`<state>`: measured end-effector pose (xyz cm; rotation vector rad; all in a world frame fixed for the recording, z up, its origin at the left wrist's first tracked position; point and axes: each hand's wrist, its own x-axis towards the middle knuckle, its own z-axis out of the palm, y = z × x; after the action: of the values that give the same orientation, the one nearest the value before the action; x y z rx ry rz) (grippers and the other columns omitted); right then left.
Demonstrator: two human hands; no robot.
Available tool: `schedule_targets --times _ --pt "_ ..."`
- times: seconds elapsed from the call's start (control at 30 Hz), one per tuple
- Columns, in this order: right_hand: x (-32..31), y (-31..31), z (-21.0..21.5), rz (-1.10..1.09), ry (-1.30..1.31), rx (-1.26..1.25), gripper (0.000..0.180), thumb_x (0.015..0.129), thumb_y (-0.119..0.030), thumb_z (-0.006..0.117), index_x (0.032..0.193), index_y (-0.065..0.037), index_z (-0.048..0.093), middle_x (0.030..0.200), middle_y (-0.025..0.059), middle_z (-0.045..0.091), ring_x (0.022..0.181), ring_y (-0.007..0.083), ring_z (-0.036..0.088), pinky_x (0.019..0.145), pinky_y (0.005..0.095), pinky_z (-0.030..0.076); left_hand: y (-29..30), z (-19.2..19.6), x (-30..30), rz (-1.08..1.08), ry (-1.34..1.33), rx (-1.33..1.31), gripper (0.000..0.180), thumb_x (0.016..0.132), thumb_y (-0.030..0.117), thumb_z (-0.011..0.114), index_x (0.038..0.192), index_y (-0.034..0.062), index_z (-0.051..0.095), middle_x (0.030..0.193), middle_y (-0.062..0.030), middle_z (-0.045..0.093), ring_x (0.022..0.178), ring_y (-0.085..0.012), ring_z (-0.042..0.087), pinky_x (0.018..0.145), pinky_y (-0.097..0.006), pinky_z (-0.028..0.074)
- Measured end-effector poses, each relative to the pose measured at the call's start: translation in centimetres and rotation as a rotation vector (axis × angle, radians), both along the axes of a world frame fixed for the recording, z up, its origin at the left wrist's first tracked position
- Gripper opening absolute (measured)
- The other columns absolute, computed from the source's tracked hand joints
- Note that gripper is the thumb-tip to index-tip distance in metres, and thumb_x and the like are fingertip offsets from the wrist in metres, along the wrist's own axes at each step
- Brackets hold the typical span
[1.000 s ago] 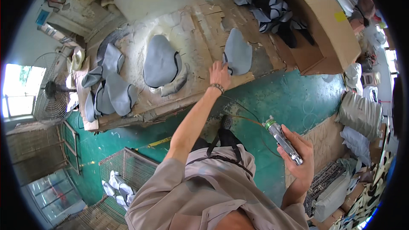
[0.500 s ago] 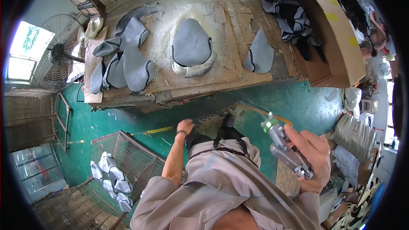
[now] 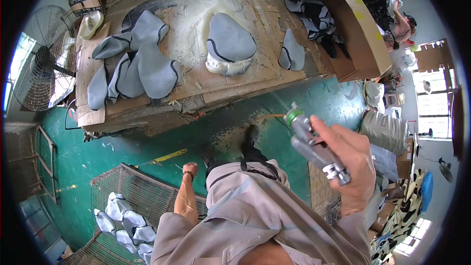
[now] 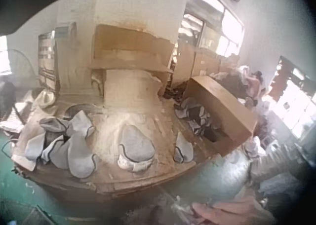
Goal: The recorder applies spray adhesive to shoe upper components using a pneumatic spray gun and organizes the parts on a drying rack.
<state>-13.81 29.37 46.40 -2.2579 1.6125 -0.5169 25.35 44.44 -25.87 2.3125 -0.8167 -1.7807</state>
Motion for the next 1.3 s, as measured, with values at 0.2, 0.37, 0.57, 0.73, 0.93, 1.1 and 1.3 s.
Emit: schedule_targets --times 0.2,0.37,0.57,0.73,0.93,1.1,1.3 --pt "6.0 2.5 0.5 -0.024 0.145 -0.012 0.068 0.074 0.000 0.075 0.141 0.004 0.060 0.094 0.0144 0.070 0.078 0.0307 0.071 0.066 0.0412 0.056 -8.3 3.4 -1.7 0.146 0.128 -0.081 0.020 0.092 0.018 0.068 0.109 0.0134 0.078 0.084 0.0006 0.072 0.074 -0.0124 0.069 0.060 -0.032 0.057" --pt "5.5 5.0 0.3 0.011 0.145 0.024 0.073 0.072 -0.001 0.075 0.143 0.003 0.058 0.090 0.0135 0.068 0.075 0.0310 0.069 0.065 0.0409 0.056 -8.0 3.4 -1.4 0.161 0.131 -0.089 0.019 0.093 0.018 0.069 0.110 0.0126 0.077 0.090 0.0014 0.074 0.075 -0.0106 0.070 0.061 -0.030 0.058" --pt "-0.5 6.8 -0.7 0.012 0.047 0.107 0.077 0.067 -0.001 0.073 0.143 0.004 0.058 0.087 0.0128 0.067 0.073 0.0292 0.068 0.064 0.0417 0.054 -3.8 2.8 -2.4 0.073 0.036 -0.012 0.022 0.086 0.017 0.072 0.105 0.0118 0.082 0.082 -0.0046 0.076 0.072 -0.0160 0.072 0.058 -0.035 0.058" --pt "-8.5 6.5 -2.3 -0.117 -0.071 0.075 0.071 0.069 -0.001 0.070 0.139 0.003 0.062 0.084 0.0132 0.066 0.071 0.0295 0.067 0.063 0.0383 0.053 -4.3 4.7 -7.2 0.141 -0.011 -0.049 0.024 0.087 0.020 0.073 0.108 0.0128 0.082 0.083 -0.0054 0.076 0.072 -0.0165 0.072 0.059 -0.034 0.058" --pt "-20.5 4.6 -4.9 -0.137 -0.276 0.161 0.062 0.073 0.001 0.070 0.134 0.004 0.066 0.086 0.0170 0.067 0.071 0.0273 0.067 0.066 0.0319 0.050 -12.4 11.5 -15.5 0.224 0.186 -0.249 0.035 0.093 0.019 0.072 0.126 0.0069 0.073 0.099 -0.0038 0.076 0.082 -0.0124 0.072 0.066 -0.029 0.058" --pt "-28.6 1.1 -7.7 -0.142 -0.350 0.116 0.072 0.069 -0.012 0.065 0.139 0.004 0.062 0.086 0.0179 0.065 0.070 0.0319 0.065 0.066 0.0349 0.052 -15.7 14.6 -19.6 0.212 0.165 -0.264 0.035 0.096 0.017 0.070 0.130 0.0067 0.071 0.104 -0.0039 0.076 0.087 -0.0118 0.071 0.069 -0.028 0.058" --pt "-34.3 -4.2 -8.9 0.017 -0.431 0.122 0.075 0.066 0.005 0.062 0.140 0.003 0.061 0.090 0.0178 0.067 0.072 0.0313 0.065 0.067 0.0334 0.052 -9.3 13.6 -20.1 0.195 -0.005 -0.195 0.030 0.096 0.021 0.071 0.123 0.0092 0.074 0.097 -0.0042 0.076 0.085 -0.0171 0.073 0.069 -0.035 0.060"
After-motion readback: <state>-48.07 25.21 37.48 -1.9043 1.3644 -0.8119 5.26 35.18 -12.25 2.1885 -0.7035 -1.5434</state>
